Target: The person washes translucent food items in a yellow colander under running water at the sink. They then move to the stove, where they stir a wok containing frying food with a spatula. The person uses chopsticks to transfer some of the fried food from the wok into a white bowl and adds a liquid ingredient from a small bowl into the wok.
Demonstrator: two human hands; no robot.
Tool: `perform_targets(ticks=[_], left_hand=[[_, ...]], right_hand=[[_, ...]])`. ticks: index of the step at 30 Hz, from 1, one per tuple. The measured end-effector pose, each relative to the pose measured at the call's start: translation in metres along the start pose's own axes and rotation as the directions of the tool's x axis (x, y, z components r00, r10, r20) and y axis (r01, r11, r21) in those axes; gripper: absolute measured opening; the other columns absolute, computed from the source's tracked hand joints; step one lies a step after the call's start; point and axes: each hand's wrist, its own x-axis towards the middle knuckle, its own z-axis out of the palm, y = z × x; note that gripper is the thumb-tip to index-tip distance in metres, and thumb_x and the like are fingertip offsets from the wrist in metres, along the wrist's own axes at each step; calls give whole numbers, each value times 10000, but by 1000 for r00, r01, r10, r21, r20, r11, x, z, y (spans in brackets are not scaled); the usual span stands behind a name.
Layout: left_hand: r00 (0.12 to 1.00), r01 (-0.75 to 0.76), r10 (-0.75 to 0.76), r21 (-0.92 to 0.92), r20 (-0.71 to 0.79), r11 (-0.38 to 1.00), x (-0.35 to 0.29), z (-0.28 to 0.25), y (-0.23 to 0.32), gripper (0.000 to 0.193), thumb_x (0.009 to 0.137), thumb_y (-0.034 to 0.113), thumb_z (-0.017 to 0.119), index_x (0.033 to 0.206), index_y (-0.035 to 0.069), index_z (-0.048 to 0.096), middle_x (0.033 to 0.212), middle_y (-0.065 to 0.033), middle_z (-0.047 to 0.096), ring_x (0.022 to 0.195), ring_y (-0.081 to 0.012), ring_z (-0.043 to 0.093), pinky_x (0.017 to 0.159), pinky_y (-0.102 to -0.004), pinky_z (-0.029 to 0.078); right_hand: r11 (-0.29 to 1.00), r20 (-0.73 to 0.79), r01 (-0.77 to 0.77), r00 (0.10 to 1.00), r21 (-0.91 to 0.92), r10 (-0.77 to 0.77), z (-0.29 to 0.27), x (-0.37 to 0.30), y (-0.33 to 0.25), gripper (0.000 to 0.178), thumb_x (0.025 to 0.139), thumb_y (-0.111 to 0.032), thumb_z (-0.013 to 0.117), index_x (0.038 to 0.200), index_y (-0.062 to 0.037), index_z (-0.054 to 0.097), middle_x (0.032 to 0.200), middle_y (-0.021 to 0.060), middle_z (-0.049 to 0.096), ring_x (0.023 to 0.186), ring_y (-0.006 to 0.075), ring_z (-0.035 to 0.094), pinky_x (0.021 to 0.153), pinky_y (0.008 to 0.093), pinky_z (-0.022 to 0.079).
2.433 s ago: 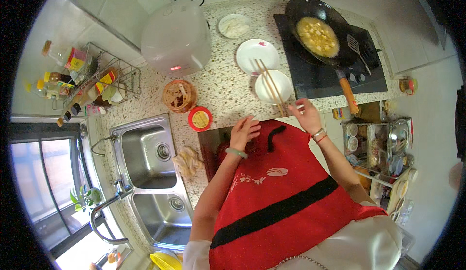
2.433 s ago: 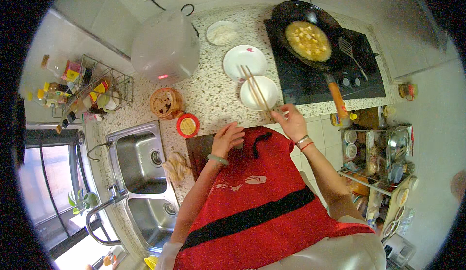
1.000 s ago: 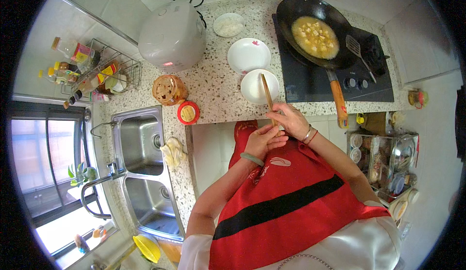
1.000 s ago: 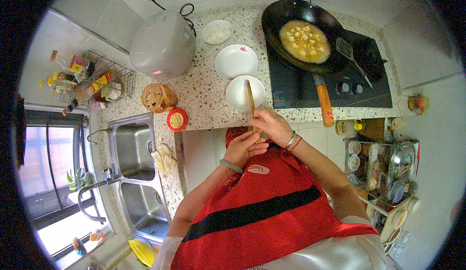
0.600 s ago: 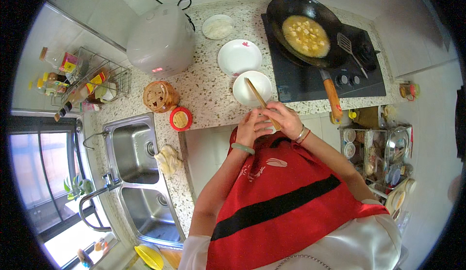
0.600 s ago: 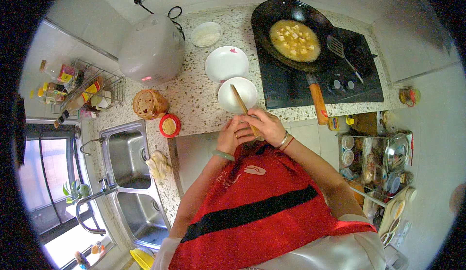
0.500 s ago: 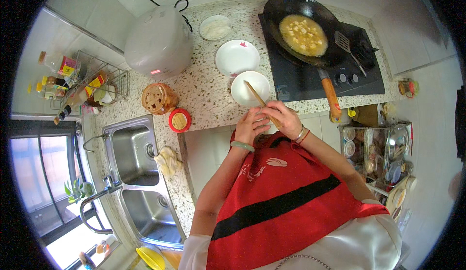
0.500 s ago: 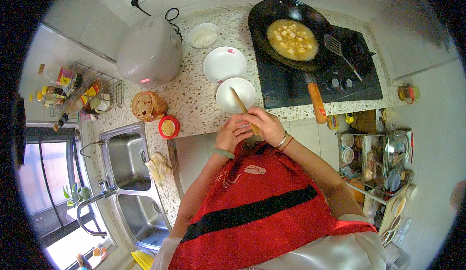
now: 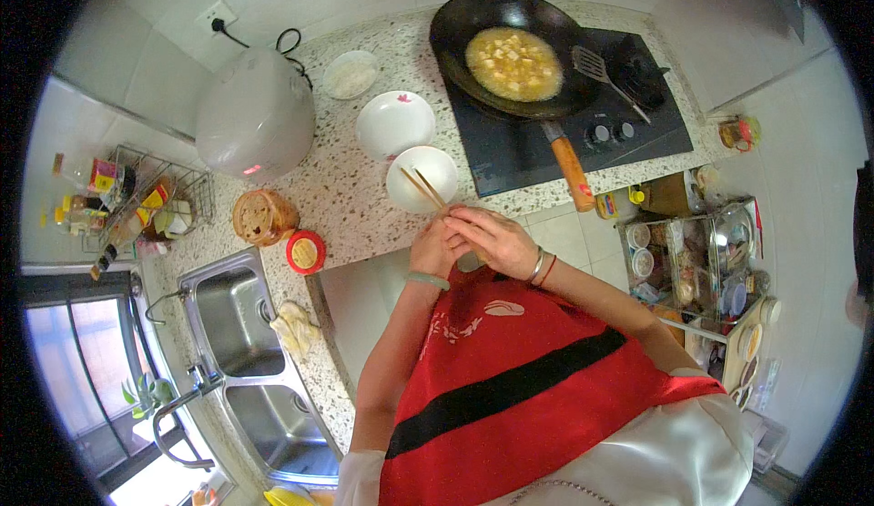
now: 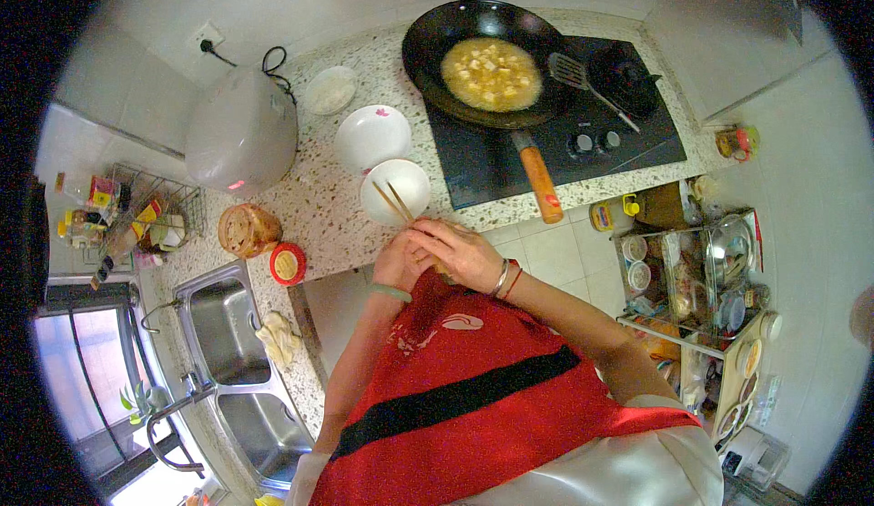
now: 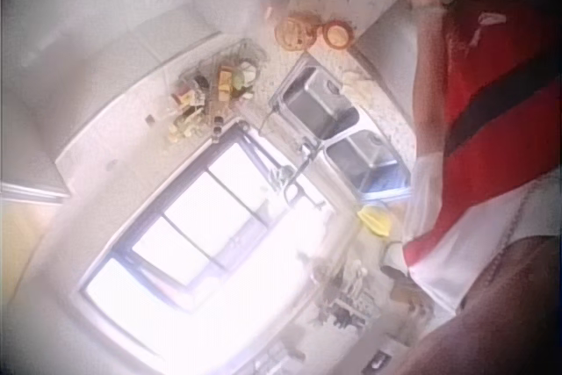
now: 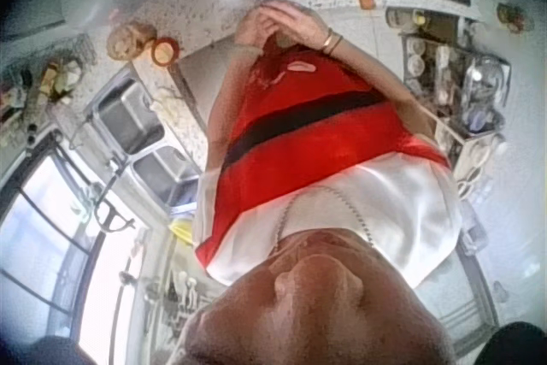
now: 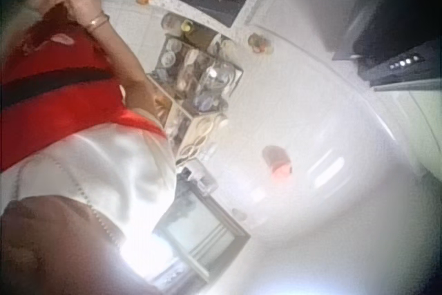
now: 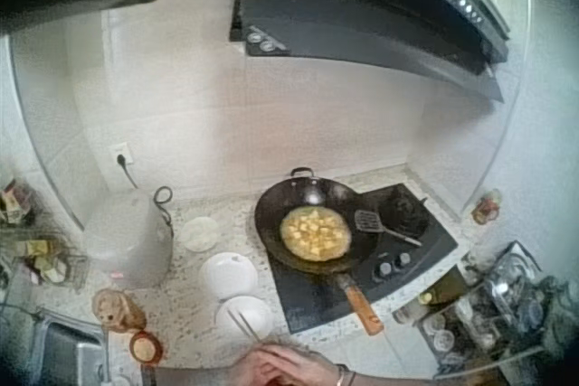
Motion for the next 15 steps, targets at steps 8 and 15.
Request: perform_targets(ticks=[8,15], left_hand=[[974,-170,155,-76,-165,983,22,3,-27,298,991,253,482,1101,-13,557,974,-151,655,828,-270,665,761,-441,593],[954,-244,209,-151,-216,958,38,41,-60,271,998,251,466,1082,18,578,908,-122,652,739,-233,639,701,-416,583]], right_hand=[[992,45,-86,995,-91,90,-33,-108,58,249,843,-83,597,1088,-65,629,1127,91,611,1015,262,595,875,389,483],[635,-282,-766,590,100,757,-98,-170,230,210,937,-194,558,910,-3,642,741,181,662,627,281,667,554,383,520]])
